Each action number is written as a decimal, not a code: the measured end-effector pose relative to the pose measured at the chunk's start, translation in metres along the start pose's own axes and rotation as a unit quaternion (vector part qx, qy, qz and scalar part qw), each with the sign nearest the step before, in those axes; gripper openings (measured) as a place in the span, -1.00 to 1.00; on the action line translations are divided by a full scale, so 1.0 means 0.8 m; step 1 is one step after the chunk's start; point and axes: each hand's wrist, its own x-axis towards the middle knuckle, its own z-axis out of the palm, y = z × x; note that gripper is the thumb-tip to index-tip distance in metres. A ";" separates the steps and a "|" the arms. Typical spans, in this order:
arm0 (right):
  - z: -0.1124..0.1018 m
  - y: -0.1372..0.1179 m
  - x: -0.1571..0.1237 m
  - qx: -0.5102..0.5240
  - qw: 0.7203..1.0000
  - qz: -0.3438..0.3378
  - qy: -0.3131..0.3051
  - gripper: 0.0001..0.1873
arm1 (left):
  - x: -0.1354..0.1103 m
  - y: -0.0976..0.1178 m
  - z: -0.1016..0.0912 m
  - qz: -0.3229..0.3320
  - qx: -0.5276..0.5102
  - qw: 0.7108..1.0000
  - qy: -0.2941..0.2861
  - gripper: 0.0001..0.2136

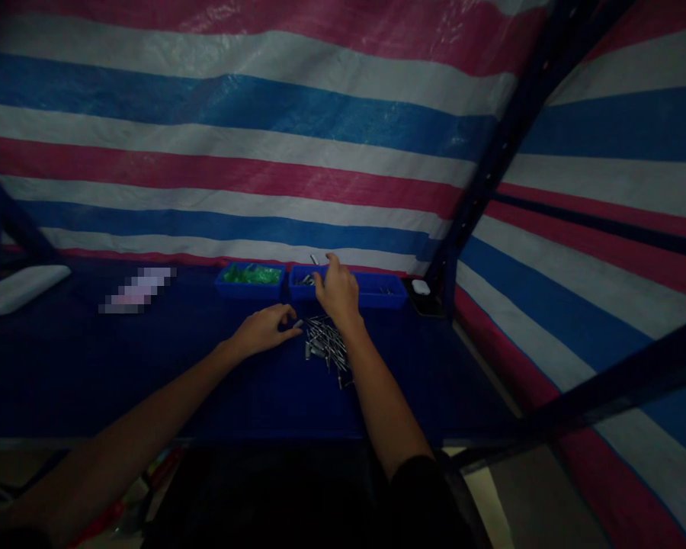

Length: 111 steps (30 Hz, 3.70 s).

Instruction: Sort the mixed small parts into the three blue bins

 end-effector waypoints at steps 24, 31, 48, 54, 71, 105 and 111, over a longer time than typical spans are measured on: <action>0.006 -0.026 -0.049 0.105 0.967 -0.104 -0.206 -0.87 | 0.017 -0.011 -0.009 -0.023 -0.292 0.954 0.065 -0.66; 0.010 -0.026 -0.047 0.083 0.977 -0.032 -0.193 -0.76 | 0.010 -0.005 -0.010 0.026 -0.277 0.956 0.094 -0.74; -0.021 -0.023 -0.035 0.093 0.968 -0.075 0.220 -0.74 | -0.006 0.022 -0.013 0.163 -0.219 0.960 -0.058 -0.79; -0.023 -0.015 -0.009 -0.024 0.999 0.010 0.041 -0.75 | -0.010 0.030 -0.015 0.246 -0.128 0.953 -0.119 -0.85; 0.000 -0.029 -0.049 0.161 0.956 -0.043 -0.243 -0.78 | 0.017 -0.006 -0.010 -0.022 -0.404 0.913 0.047 -0.78; -0.040 -0.013 -0.024 0.024 0.989 -0.041 0.142 -0.63 | -0.003 0.028 -0.010 0.141 -0.185 0.972 0.041 -0.82; -0.036 0.028 -0.005 -0.117 0.973 0.104 -0.170 -0.59 | -0.012 0.041 0.002 0.227 -0.058 0.971 -0.048 -0.86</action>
